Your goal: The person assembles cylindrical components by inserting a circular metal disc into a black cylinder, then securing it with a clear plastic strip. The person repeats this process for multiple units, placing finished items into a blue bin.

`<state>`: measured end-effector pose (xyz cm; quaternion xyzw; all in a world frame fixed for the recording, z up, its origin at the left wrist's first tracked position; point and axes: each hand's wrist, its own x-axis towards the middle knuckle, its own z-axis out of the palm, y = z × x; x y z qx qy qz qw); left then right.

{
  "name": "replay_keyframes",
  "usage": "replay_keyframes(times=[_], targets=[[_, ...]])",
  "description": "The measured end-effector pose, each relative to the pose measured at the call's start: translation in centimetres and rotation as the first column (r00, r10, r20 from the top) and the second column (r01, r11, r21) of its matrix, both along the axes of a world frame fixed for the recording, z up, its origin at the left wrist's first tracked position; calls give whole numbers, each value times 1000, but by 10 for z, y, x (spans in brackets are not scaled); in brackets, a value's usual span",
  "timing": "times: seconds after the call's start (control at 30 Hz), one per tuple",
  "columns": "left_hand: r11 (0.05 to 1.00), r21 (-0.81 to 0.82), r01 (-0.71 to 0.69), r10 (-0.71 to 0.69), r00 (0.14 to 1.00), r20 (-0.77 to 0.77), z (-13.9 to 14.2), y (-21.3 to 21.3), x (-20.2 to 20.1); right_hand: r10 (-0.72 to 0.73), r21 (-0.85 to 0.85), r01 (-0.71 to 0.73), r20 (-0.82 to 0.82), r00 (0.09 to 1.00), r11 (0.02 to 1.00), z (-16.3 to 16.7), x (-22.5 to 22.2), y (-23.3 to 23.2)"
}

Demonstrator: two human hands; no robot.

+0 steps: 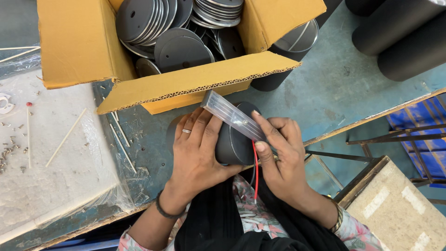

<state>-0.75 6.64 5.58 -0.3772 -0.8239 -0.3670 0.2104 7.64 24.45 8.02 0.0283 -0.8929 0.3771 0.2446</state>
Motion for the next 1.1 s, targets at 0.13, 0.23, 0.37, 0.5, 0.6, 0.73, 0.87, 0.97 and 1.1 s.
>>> replay_keyframes(times=[0.13,0.23,0.37,0.5,0.6,0.73,0.87,0.97,1.1], targets=[[1000,9,-22,22,1000,-17,1,3,2,188,-143,-175,78,979,974,3,-8,20],[999,-4,-37,37,999,3,1,5,3,317,-212,-290,106,943,933,1,-19,37],[1000,9,-14,14,1000,15,1,3,0,407,-230,-378,90,909,897,-3,-31,49],[1000,12,-20,20,1000,18,3,2,0,419,-223,-394,82,904,892,-6,-34,52],[1000,13,-22,21,1000,20,2,3,0,431,-208,-408,80,899,889,-8,-37,55],[1000,4,-22,22,999,31,1,3,-2,471,-204,-447,88,878,871,-7,-42,62],[999,17,-34,33,999,28,0,5,-2,450,-241,-424,64,891,873,-9,-41,55],[998,11,-63,63,998,19,-1,6,-2,360,-185,-352,7,933,917,-11,-35,40],[999,5,-47,47,998,34,-4,4,-2,305,9,-305,-10,952,952,-1,-31,36]])
